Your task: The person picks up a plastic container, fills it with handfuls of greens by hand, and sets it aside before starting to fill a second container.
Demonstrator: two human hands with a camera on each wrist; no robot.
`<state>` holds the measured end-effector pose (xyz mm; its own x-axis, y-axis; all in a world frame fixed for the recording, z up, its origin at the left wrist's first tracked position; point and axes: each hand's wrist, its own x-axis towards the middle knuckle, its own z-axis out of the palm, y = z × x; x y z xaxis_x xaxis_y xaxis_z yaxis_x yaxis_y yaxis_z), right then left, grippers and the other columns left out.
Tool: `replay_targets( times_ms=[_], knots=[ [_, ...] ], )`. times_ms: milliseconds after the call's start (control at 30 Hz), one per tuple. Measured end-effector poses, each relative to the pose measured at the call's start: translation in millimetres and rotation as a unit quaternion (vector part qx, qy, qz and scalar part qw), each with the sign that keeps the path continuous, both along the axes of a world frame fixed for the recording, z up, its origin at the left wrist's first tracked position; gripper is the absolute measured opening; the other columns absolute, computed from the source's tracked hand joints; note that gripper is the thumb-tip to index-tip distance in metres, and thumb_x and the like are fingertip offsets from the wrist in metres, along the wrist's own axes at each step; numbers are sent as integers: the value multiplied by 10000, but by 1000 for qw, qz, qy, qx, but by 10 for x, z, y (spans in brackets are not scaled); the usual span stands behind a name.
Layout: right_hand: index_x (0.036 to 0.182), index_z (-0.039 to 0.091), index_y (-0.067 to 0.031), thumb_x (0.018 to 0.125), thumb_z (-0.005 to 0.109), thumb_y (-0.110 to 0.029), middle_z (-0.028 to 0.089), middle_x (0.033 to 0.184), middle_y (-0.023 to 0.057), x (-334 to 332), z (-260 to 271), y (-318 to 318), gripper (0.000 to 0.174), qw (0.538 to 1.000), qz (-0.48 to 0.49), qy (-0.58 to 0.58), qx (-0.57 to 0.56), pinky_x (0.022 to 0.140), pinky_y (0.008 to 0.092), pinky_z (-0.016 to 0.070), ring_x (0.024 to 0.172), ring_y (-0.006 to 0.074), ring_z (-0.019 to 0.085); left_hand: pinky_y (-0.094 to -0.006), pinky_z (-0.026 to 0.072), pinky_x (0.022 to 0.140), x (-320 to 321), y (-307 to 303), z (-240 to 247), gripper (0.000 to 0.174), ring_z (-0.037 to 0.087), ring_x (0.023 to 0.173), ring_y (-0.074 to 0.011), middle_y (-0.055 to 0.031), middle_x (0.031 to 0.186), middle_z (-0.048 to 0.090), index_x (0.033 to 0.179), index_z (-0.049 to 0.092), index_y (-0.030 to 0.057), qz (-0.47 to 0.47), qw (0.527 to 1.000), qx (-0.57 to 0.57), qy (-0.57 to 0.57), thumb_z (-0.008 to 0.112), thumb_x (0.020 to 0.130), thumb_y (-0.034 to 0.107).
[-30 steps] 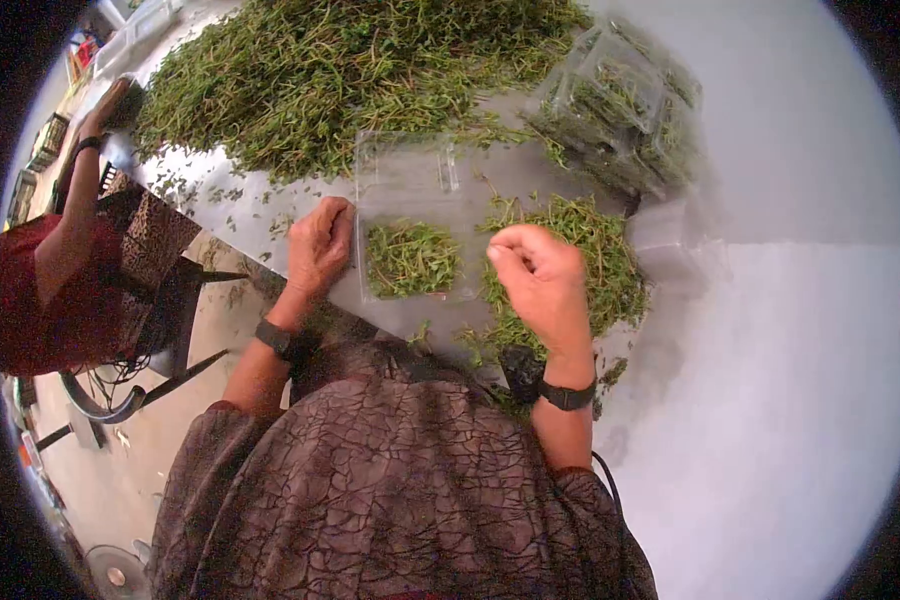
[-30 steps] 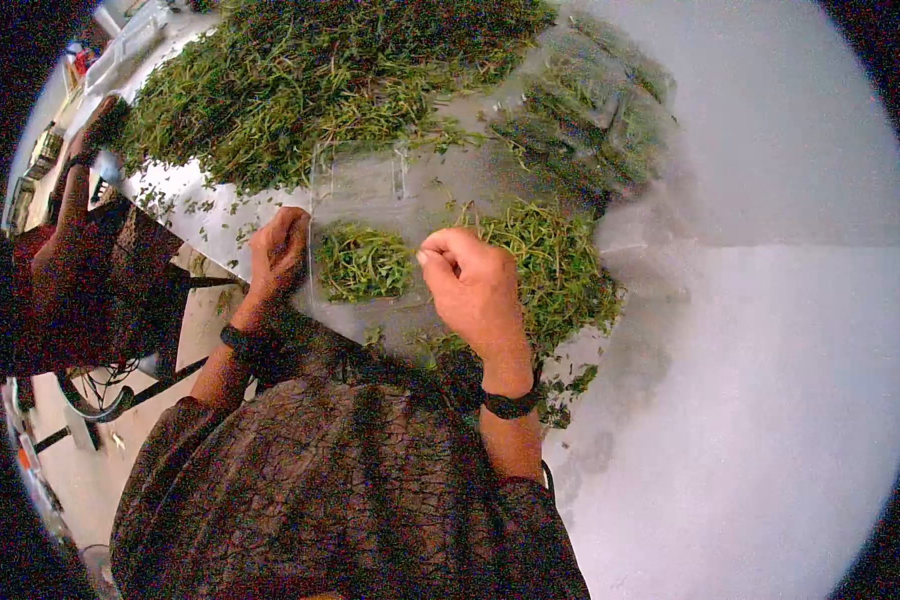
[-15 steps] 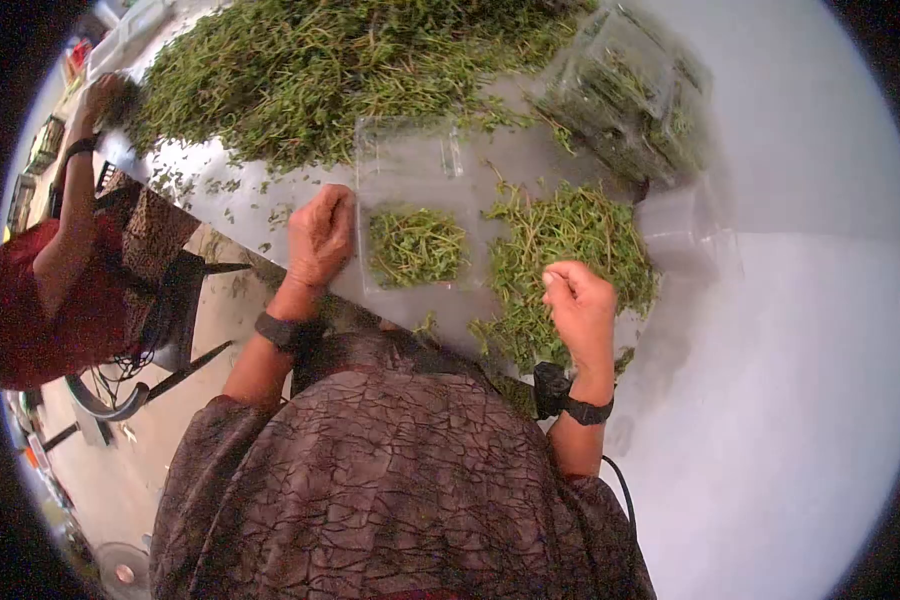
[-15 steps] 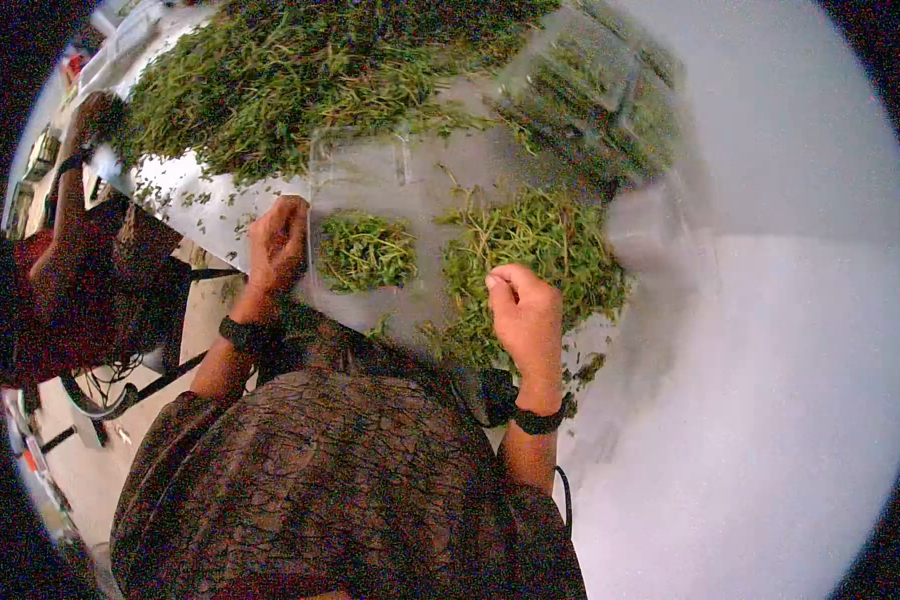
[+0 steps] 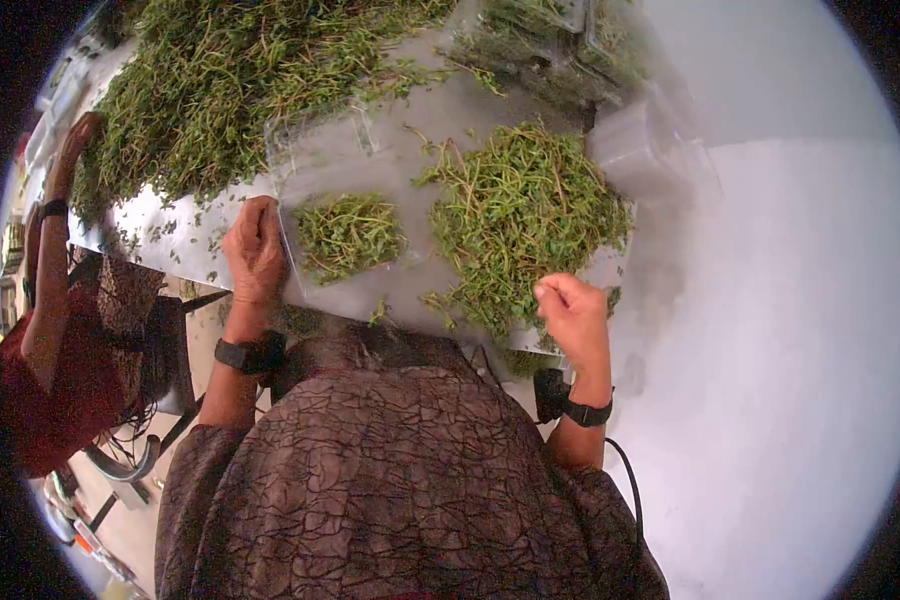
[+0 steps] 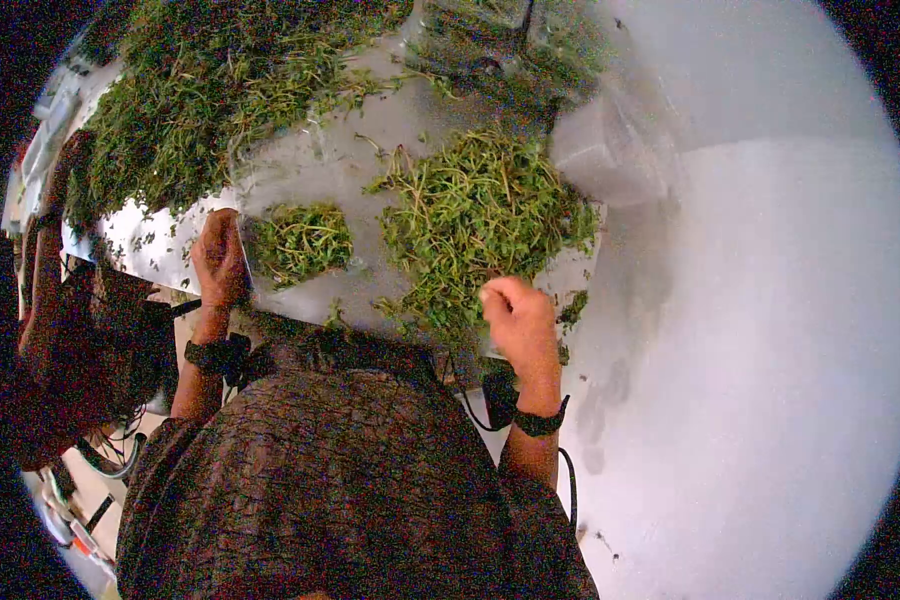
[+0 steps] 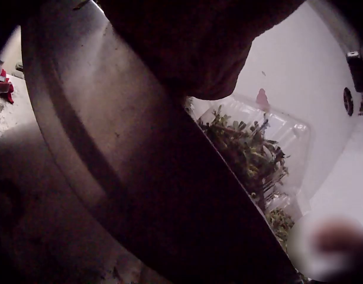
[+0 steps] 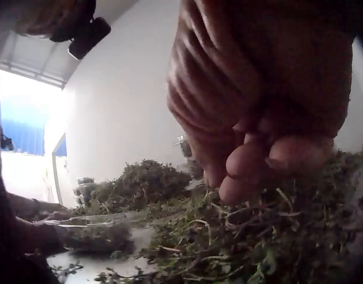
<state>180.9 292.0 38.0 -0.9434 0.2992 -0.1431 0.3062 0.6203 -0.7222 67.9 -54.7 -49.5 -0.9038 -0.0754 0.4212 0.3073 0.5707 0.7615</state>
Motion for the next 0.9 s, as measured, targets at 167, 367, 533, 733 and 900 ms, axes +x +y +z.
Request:
replay_targets(
  times_ms=[167,367,533,733,900],
  knots=[
    [817,637,-15,808,596,-130,612,636,83,253,-46,-45,122,984,61,-127,-113,531,303,457,543,147,566,-328,445,555,-3,-16,-1,58,559,575,-264,-149,709,570,904,573,58,25,997,-67,-24,532,863,60],
    [747,625,-33,784,562,-212,616,679,160,798,-310,93,193,961,100,-248,-75,585,396,478,633,303,618,-345,460,609,-11,-63,-74,79,581,647,-294,-153,781,589,924,572,55,16,997,-74,-23,509,885,83],
    [748,612,-34,786,561,-157,633,724,166,1394,-777,182,139,944,136,-242,179,585,424,491,649,340,608,-285,447,644,-60,-235,-314,109,539,661,-175,-111,788,582,963,580,54,-17,999,-5,-42,489,909,79],
    [757,599,-50,773,571,-226,628,766,181,2102,-1451,27,179,909,12,-365,202,652,461,499,745,386,607,-295,455,655,-60,-242,-239,160,564,697,-148,-98,788,620,1008,583,44,-41,998,-33,-27,466,925,113],
    [829,632,-61,781,584,-244,633,803,171,2459,-2037,-221,195,905,-19,-404,135,678,457,507,770,387,610,-282,450,709,-82,-376,-353,178,555,757,-151,-96,878,609,1032,573,0,-40,996,-2,-77,458,929,89]
  ],
)
